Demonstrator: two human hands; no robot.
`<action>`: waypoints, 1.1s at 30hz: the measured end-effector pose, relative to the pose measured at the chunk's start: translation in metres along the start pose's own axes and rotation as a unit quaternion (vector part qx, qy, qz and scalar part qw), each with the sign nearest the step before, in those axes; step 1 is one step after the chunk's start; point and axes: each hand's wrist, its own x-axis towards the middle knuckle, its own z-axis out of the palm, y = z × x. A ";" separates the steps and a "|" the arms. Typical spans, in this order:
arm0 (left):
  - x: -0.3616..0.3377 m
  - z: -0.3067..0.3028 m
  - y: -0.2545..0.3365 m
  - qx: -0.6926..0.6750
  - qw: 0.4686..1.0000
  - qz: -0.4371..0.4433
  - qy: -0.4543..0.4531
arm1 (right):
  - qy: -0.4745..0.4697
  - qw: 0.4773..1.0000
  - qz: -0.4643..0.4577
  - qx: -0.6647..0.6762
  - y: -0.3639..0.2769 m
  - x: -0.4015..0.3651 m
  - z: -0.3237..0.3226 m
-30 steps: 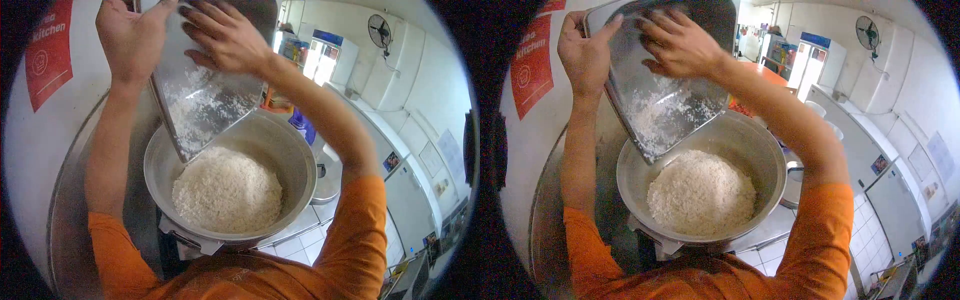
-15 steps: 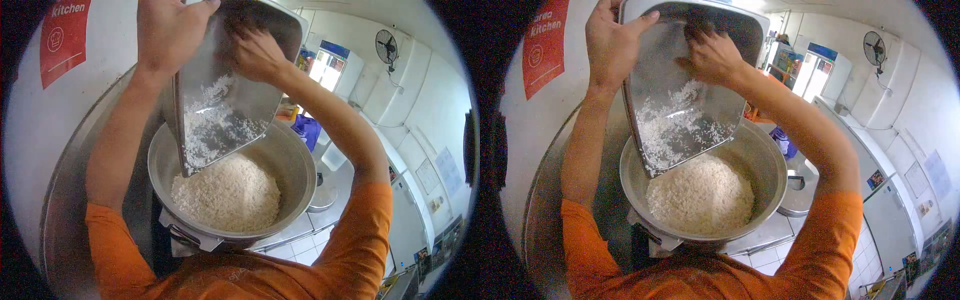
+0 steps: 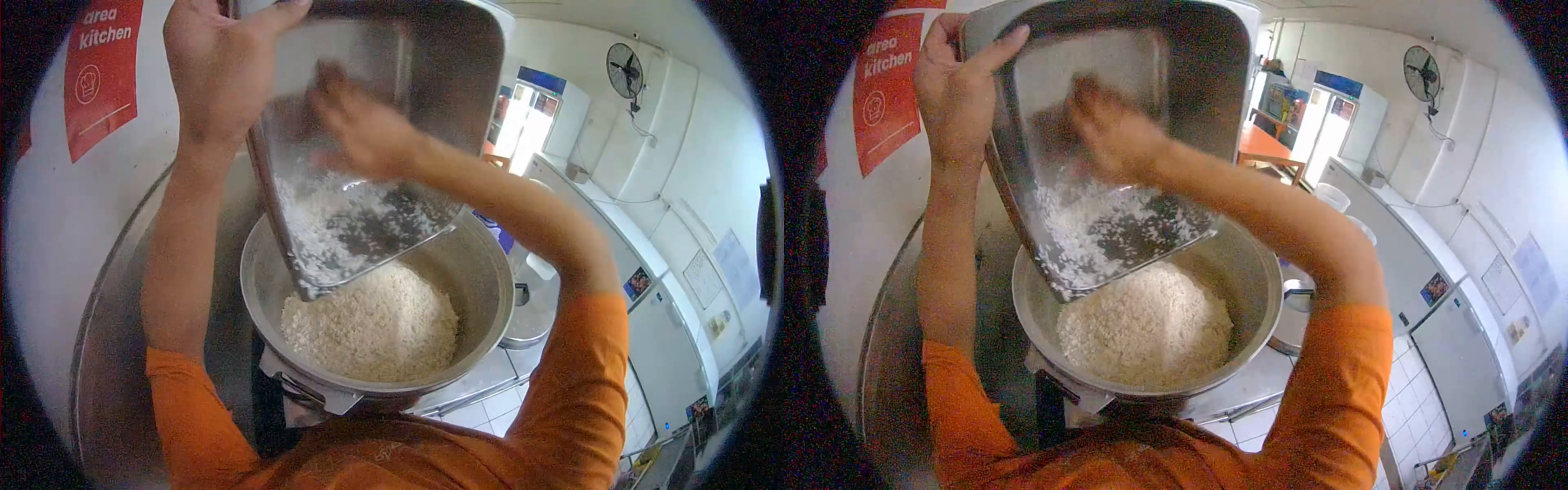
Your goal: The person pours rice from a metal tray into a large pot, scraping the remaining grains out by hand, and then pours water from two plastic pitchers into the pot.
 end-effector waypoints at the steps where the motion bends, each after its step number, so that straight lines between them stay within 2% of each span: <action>1: 0.000 -0.005 -0.007 0.026 0.999 -0.022 0.030 | 0.000 1.000 -0.005 -0.001 -0.014 -0.005 -0.009; 2: 0.002 -0.010 -0.013 0.053 0.995 -0.043 0.066 | -0.110 0.985 -0.006 0.136 -0.027 -0.008 -0.024; 3: 0.002 -0.014 -0.015 0.056 0.995 -0.043 0.074 | -0.219 0.938 -0.003 0.269 -0.032 -0.006 -0.035; 4: 0.002 -0.016 -0.016 0.046 0.996 -0.032 0.065 | -0.221 0.937 -0.005 0.271 -0.025 0.002 -0.039; 6: -0.002 -0.009 -0.011 0.035 0.998 -0.025 0.045 | -0.050 0.992 0.021 0.112 0.002 0.025 -0.043; 7: -0.003 0.004 0.003 -0.017 0.998 0.003 0.053 | -0.127 0.979 0.119 0.101 0.016 0.036 -0.040; 8: -0.004 0.010 0.013 -0.067 0.995 0.030 0.064 | -0.130 0.979 0.120 0.103 0.013 0.033 -0.035; 10: -0.006 0.004 0.025 -0.090 0.995 0.006 0.039 | -0.098 0.981 0.100 0.135 0.001 0.013 -0.013; 11: -0.004 -0.001 0.027 -0.113 0.993 -0.013 0.014 | -0.068 0.983 -0.030 0.170 -0.013 -0.005 -0.008; 12: -0.001 -0.005 0.025 -0.105 0.994 -0.006 0.023 | -0.063 0.982 -0.043 0.171 -0.024 -0.004 -0.024; 13: 0.000 -0.008 0.022 -0.100 0.994 -0.011 0.030 | -0.233 0.944 -0.035 0.230 -0.035 0.000 -0.047; 14: -0.003 -0.009 0.020 -0.097 0.995 -0.022 0.030 | -0.396 0.873 -0.019 0.283 -0.040 0.000 -0.061; 16: -0.004 -0.007 0.024 -0.045 0.997 -0.047 0.028 | -0.224 0.961 0.026 0.158 -0.010 0.009 -0.059; 17: -0.006 -0.004 0.027 -0.064 0.997 -0.034 0.024 | -0.127 0.980 0.113 0.104 0.003 0.021 -0.063; 18: -0.008 0.000 0.030 -0.084 0.996 -0.020 0.019 | -0.107 0.974 0.199 0.028 0.015 0.022 -0.051; 20: -0.011 0.007 0.035 -0.104 0.994 -0.023 0.024 | -0.122 0.964 0.223 0.076 0.013 -0.003 -0.014; 21: -0.011 0.009 0.036 -0.116 0.993 -0.017 0.030 | -0.223 0.936 0.193 0.194 -0.003 -0.013 -0.021; 22: -0.011 0.015 0.034 -0.117 0.993 -0.011 0.033 | -0.317 0.885 0.151 0.305 -0.022 -0.022 -0.032; 24: -0.013 0.025 0.021 0.078 0.982 0.111 0.132 | -0.347 0.876 0.147 0.301 -0.034 -0.008 -0.064; 25: -0.012 0.023 0.014 0.081 0.982 0.108 0.133 | -0.378 0.860 0.155 0.305 -0.036 -0.006 -0.075; 27: -0.015 0.018 -0.001 -0.099 0.985 0.100 0.096 | -0.185 0.959 0.174 0.125 -0.011 -0.008 -0.065; 28: -0.019 0.021 0.003 -0.100 0.986 0.092 0.092 | -0.223 0.951 0.213 -0.003 -0.001 -0.010 -0.061; 30: -0.027 0.028 0.021 0.038 0.985 0.114 0.124 | -0.138 0.969 0.143 -0.146 0.016 -0.044 -0.021; 31: -0.031 0.025 0.033 0.034 0.986 0.109 0.118 | -0.143 0.967 0.150 -0.146 0.009 -0.065 0.006; 33: -0.034 0.020 0.054 0.044 0.994 0.083 0.059 | -0.106 0.943 0.292 -0.119 -0.014 -0.082 0.057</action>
